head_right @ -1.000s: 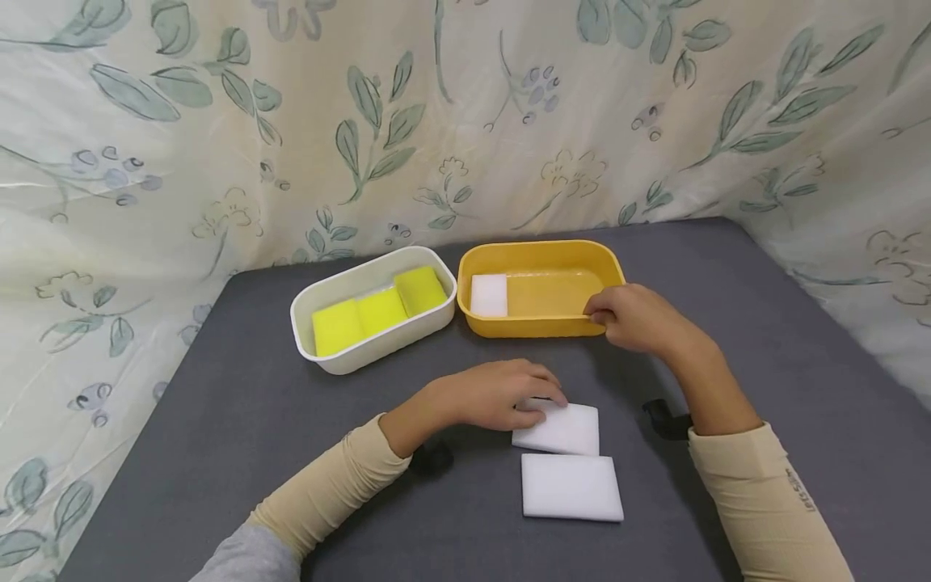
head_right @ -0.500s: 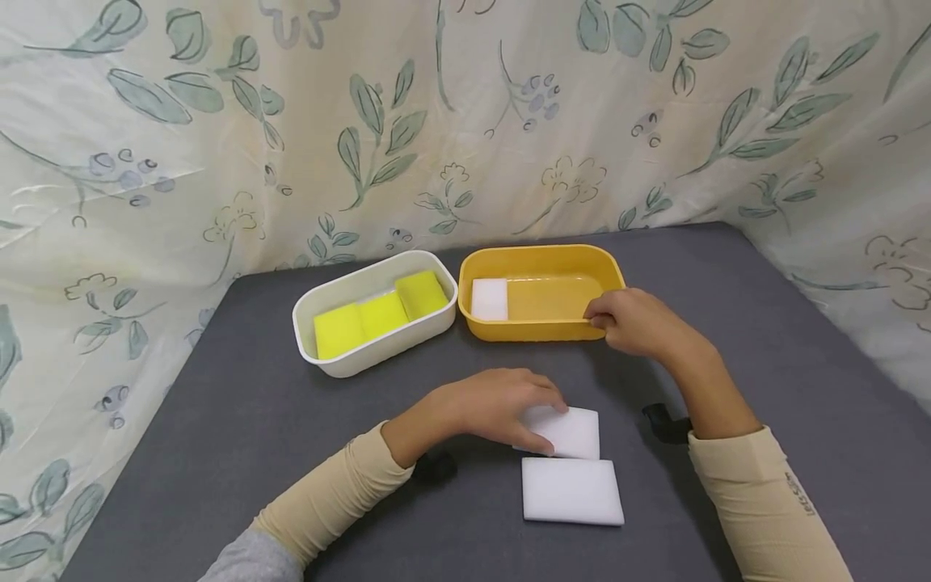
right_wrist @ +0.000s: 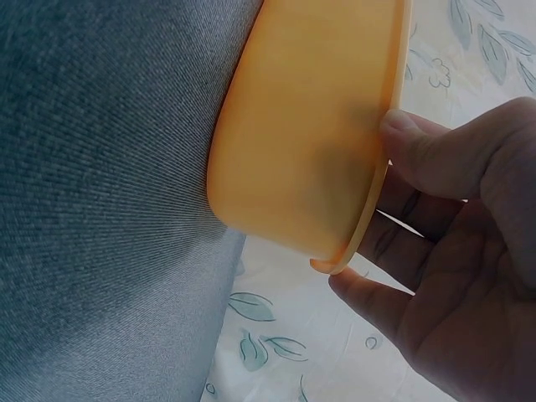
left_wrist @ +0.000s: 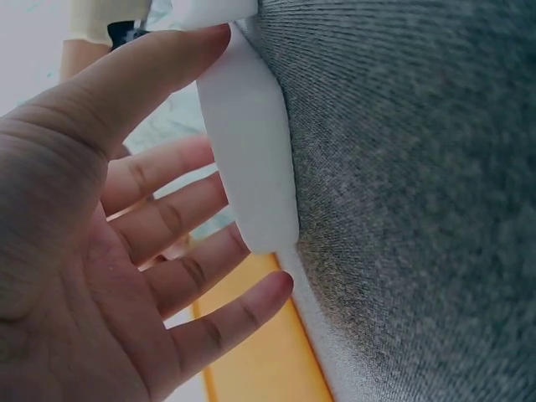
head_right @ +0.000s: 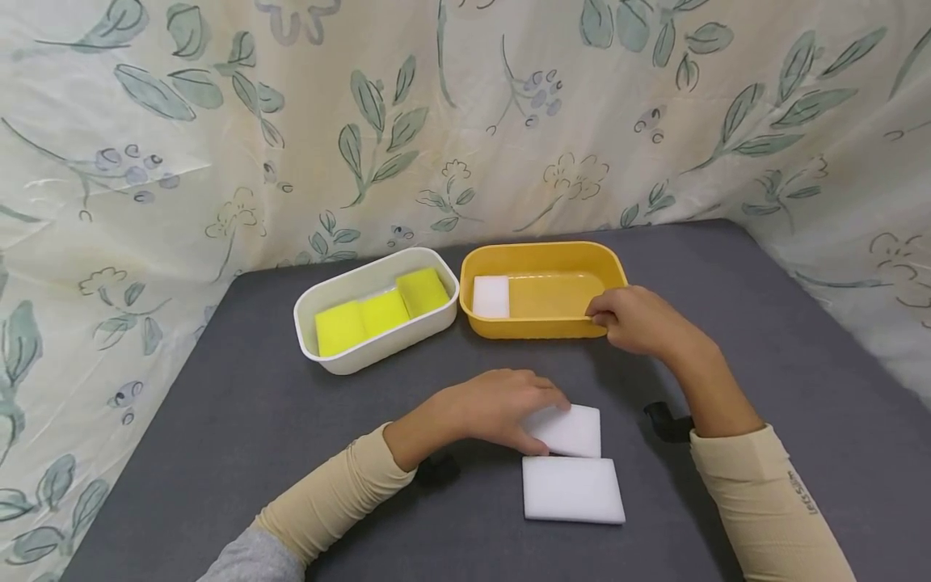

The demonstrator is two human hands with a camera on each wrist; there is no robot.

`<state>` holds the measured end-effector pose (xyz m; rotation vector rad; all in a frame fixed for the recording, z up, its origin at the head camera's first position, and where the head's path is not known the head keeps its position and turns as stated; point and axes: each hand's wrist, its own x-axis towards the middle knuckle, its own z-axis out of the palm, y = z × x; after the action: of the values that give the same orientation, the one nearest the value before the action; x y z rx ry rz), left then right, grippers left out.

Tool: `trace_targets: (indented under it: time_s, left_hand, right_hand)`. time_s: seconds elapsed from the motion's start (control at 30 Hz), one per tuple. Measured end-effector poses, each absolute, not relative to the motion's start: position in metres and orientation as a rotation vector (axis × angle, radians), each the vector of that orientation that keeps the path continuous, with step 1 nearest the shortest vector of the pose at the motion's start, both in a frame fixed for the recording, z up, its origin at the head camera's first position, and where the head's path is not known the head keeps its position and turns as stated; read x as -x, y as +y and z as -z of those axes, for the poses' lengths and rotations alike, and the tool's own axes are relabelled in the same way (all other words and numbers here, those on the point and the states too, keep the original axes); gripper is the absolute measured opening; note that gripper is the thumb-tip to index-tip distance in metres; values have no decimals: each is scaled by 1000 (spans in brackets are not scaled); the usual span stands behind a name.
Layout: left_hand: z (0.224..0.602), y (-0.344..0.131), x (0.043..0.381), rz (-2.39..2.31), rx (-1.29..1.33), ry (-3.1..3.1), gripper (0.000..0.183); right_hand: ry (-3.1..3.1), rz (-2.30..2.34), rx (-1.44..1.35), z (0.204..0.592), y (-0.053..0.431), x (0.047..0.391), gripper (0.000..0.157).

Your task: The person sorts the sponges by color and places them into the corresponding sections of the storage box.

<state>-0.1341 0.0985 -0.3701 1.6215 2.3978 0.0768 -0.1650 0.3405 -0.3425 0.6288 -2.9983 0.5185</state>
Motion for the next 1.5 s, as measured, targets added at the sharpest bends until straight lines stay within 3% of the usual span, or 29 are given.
trace_targets:
  time_s: [1.5]
  left_hand:
    - [372,98,134,-104,-1577,2408,57]
  right_hand:
    - [-3007,-497,-650,340,340,166,16]
